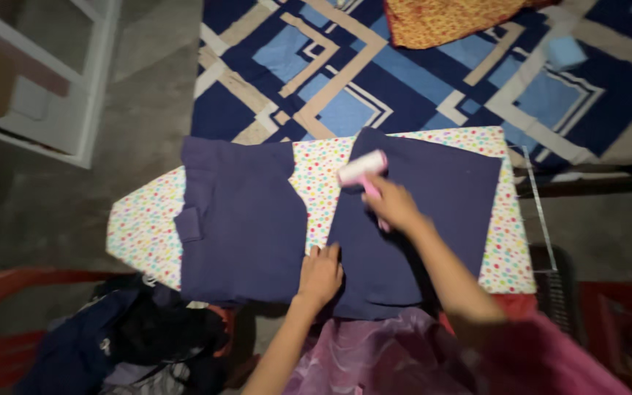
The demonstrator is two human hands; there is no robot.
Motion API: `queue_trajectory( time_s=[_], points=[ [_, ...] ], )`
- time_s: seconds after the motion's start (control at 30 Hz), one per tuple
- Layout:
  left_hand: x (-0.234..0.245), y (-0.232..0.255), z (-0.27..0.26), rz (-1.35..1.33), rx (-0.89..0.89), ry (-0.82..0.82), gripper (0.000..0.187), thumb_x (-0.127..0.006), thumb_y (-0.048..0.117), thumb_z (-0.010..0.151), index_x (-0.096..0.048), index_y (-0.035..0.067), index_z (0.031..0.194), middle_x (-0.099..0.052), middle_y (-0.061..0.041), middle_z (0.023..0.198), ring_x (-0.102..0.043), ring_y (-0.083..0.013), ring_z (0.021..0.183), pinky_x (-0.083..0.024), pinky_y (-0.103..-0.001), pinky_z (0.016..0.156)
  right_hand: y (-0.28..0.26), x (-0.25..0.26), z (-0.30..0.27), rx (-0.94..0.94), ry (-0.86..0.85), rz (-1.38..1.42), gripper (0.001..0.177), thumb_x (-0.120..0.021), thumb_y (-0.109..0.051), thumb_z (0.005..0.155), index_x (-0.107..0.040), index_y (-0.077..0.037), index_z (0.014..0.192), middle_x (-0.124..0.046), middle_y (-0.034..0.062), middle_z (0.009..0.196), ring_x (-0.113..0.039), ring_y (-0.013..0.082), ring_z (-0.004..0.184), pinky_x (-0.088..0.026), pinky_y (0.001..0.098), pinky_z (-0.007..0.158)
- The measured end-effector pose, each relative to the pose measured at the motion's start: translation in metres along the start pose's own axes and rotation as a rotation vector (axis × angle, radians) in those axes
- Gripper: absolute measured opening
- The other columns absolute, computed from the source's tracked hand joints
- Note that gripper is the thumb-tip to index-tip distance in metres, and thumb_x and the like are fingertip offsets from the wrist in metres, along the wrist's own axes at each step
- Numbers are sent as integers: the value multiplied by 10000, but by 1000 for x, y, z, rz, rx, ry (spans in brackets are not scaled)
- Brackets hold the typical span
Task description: The person uses a pink lint roller to remove lint from a dark blue shirt laid on a polka-dotted ironing board. They roll the tool repeatedly over the shirt, then flip it over and continue rolling the other side. The shirt remains on the ironing board throughout.
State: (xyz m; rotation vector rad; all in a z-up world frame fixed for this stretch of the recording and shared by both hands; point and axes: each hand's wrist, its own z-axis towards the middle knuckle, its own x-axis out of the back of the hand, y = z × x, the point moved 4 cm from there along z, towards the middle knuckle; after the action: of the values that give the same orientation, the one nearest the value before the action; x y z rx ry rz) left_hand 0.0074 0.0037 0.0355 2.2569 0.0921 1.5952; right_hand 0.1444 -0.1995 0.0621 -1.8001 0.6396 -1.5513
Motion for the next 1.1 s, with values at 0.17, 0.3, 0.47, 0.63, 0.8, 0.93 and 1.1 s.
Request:
queue_trajectory(
  time_s=[0.17,0.3,0.47,0.63,0.8,0.93,1.1],
  points=[
    [-7,28,23,-208,-219,255,639,-614,86,858,-461,-25,1468,-466,-244,1500,-450,-418,1366,-396,-484,1135,15,-4,-208,329,437,-378,394,-621,-182,981,-507,-50,1334,-657,277,1270,-692,453,1006,-536,490,795],
    [-26,34,18,-70,-215,77,742,-652,108,833,-391,54,1526,-279,-221,1632,-283,-421,1486,-324,-494,1143,29,-26,-264,167,95,-578,528,-682,-344,893,-525,-41,1296,-613,278,1152,-687,348,764,-537,422,524],
    [-32,30,6,63,-132,-19,830,-720,208,844,-322,165,1571,-162,-205,1661,-189,-410,1509,-274,-517,1158,50,-17,-127,-460,-5,179,503,-547,-342,957,-389,-126,1383,-694,111,641,-719,361,572,-554,500,556],
    [-27,15,-3,70,-70,-37,882,-749,241,823,-307,152,1581,-142,-243,1661,-197,-393,1523,-316,-490,1154,23,5,51,-190,148,-155,488,-549,-421,1025,-385,-151,1397,-695,303,866,-664,531,795,-521,612,728],
    [-27,13,6,112,4,-59,797,-732,251,843,-360,128,1537,-255,-231,1635,-303,-364,1490,-384,-540,1083,42,29,44,-337,-89,117,481,-534,-376,981,-361,-141,1363,-745,279,878,-751,478,746,-587,573,694],
    [-22,24,26,138,29,-21,836,-733,273,832,-343,139,1559,-439,-259,1471,-477,-383,1277,-429,-558,1008,82,23,-102,-234,68,-168,549,-537,-396,1010,-353,-125,1450,-685,343,859,-658,569,827,-503,650,727],
    [-5,20,52,86,82,-69,871,-713,259,856,-290,168,1613,-545,-171,1209,-562,-350,1145,-492,-541,927,127,-35,-235,-57,-91,-959,306,-469,-175,1049,-576,-105,1327,-613,203,1134,-697,286,695,-552,415,524]
  ],
)
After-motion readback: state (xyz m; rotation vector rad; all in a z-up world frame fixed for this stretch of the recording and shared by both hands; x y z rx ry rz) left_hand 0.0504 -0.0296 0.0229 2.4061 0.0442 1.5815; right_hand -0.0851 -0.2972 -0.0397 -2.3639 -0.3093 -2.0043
